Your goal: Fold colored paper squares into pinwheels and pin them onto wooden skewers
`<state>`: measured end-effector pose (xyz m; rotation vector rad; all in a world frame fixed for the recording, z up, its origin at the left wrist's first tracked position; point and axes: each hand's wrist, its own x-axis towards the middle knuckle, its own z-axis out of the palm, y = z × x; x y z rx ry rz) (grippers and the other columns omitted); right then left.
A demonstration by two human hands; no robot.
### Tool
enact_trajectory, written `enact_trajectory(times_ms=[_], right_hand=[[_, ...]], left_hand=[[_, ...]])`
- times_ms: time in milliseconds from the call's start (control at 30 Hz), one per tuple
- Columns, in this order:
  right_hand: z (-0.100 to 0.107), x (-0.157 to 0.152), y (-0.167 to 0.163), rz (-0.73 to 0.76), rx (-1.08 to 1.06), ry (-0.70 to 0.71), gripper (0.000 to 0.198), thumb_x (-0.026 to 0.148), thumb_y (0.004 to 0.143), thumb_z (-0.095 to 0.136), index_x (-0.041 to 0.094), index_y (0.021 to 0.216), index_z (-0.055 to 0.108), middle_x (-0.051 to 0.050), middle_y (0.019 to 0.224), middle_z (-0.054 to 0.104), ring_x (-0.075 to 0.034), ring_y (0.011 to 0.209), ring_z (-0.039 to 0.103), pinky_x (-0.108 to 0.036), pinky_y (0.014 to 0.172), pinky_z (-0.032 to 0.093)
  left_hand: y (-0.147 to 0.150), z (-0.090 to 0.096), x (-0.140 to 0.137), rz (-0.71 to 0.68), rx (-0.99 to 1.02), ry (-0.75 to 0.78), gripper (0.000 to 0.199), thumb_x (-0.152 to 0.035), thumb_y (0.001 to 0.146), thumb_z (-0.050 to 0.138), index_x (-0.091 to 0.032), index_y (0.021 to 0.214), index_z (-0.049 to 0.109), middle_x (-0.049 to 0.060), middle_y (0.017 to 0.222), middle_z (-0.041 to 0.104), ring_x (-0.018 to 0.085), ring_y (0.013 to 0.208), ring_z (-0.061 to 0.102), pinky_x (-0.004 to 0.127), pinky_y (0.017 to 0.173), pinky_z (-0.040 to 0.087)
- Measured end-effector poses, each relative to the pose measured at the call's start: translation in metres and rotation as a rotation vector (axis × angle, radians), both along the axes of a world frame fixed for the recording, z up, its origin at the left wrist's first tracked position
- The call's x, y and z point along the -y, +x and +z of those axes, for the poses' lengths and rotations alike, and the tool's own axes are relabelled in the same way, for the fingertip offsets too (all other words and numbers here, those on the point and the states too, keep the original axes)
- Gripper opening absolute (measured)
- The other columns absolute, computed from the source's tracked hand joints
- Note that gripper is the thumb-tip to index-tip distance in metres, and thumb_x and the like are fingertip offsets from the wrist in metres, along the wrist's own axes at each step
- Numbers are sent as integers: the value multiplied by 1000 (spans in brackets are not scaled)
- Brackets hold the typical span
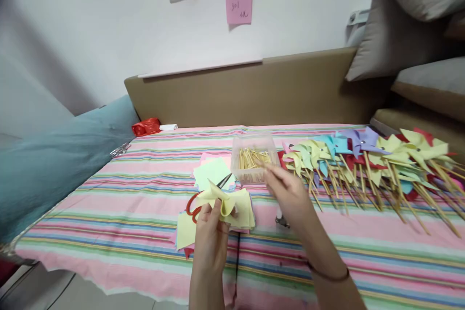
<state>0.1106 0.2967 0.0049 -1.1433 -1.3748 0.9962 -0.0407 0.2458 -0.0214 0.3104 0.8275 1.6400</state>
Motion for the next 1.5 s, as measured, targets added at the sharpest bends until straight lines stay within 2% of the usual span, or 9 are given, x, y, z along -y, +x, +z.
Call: enact_trajectory(times_ms=[67,200,467,600,767,1000,1133,1267,1500], right_hand=[[-13,35,3,-29,-23,-112,39,46,87,52,18,111,64,4,60,40,-11,53,36,-23,47,29],[-25,61,9,-26,-85,-89,28,45,88,52,19,96,59,2,64,51,-11,55,42,-22,49,34],[-22,70,22,-43,-103,-63,15,36,84,59,22,88,64,-2,79,64,-15,67,58,-23,58,47],[-24,72,26,-14,-115,-45,9,29,82,60,25,87,66,0,74,63,-15,69,60,-20,58,48],[-22,73,28,-14,-58,-39,10,30,84,58,25,83,66,1,66,59,-16,71,61,-20,55,47],[-20,78,24,16,-44,-62,15,36,86,58,23,88,65,-2,73,65,-16,62,61,-23,51,48],[-16,79,20,-27,42,32,12,34,84,62,23,84,66,-1,68,63,-14,55,56,-23,47,44],[-10,81,16,-70,114,120,12,32,84,61,24,80,68,-3,71,65,-16,58,55,-26,49,42],[-7,84,11,-53,106,99,13,33,85,60,25,80,69,-1,70,66,-15,59,58,-24,50,43]], left_hand=[[8,0,3,-18,-63,10,34,-31,65,80,-16,90,63,3,82,70,12,64,66,19,56,52],[23,4,9,-45,-91,23,32,-28,66,79,-16,91,62,4,88,70,13,71,67,20,60,52],[46,2,12,-204,154,96,18,-19,70,76,-18,84,64,-1,77,68,11,72,65,23,74,52],[56,-4,8,-271,187,151,14,-19,71,76,-18,77,64,-1,73,65,10,68,62,25,74,51],[60,-4,9,-275,191,181,10,-16,73,74,-17,72,63,-1,72,60,9,69,59,23,74,49],[55,0,13,-298,77,234,12,-19,75,71,-18,67,63,0,69,57,12,71,57,23,68,46],[51,2,14,-254,66,235,19,-22,65,80,-20,63,61,-1,72,56,13,74,56,23,68,47],[47,2,16,-232,36,219,23,-29,60,83,-21,58,62,1,86,61,17,85,59,28,72,50],[38,-1,18,-212,53,296,13,-27,68,78,-24,62,66,-1,73,61,14,74,60,36,92,48]])
